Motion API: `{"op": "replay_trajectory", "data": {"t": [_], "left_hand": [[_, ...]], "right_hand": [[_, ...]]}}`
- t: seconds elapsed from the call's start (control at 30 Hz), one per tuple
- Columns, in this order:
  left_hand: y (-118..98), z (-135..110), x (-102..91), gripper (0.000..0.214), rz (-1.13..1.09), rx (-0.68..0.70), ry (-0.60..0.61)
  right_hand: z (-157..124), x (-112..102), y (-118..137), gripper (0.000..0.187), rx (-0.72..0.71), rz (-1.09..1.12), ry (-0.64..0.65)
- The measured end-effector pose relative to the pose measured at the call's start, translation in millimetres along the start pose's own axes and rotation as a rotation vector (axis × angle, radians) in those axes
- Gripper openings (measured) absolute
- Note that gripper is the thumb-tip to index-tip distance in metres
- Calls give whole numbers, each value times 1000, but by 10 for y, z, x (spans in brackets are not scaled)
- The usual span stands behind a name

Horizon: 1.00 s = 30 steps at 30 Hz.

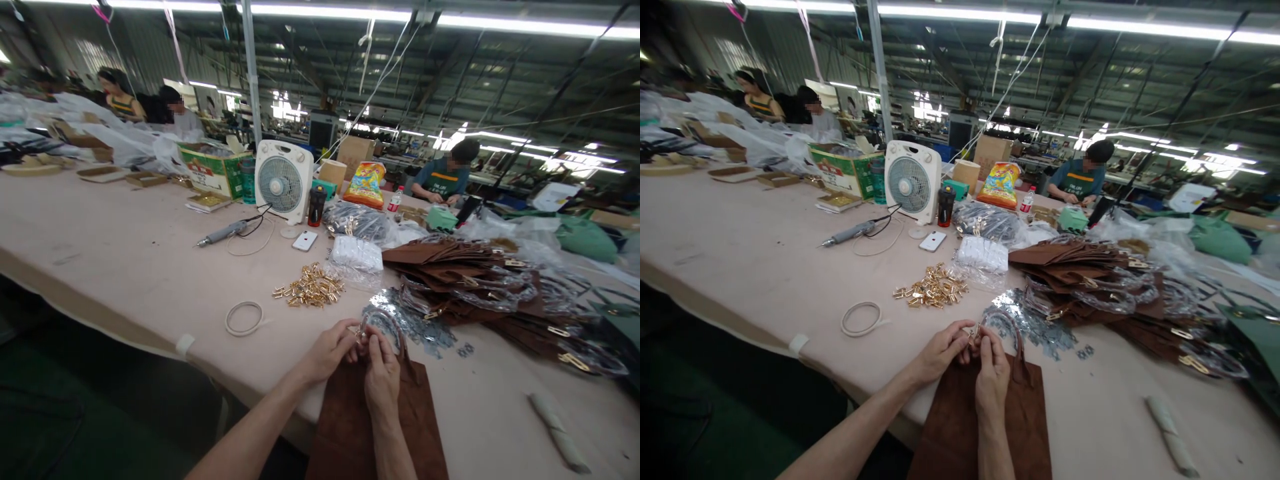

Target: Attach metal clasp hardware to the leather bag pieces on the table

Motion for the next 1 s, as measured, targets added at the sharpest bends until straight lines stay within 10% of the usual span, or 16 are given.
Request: {"op": "replay_trajectory", "data": {"t": [1.0], "left_hand": [[-5,12,-93,48,-227,-129,-47]], "right_hand": [[-29,9,87,43,57,-129,108]]}}
Point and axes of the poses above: each hand's wrist, its own z-axis towards the middle knuckle, its own x-axis out of the palm, y = z × x, the point moved 1 cm from there along z, towards the middle knuckle, and after that the axes turned 13 degrees about z, right-handed, at the moved point
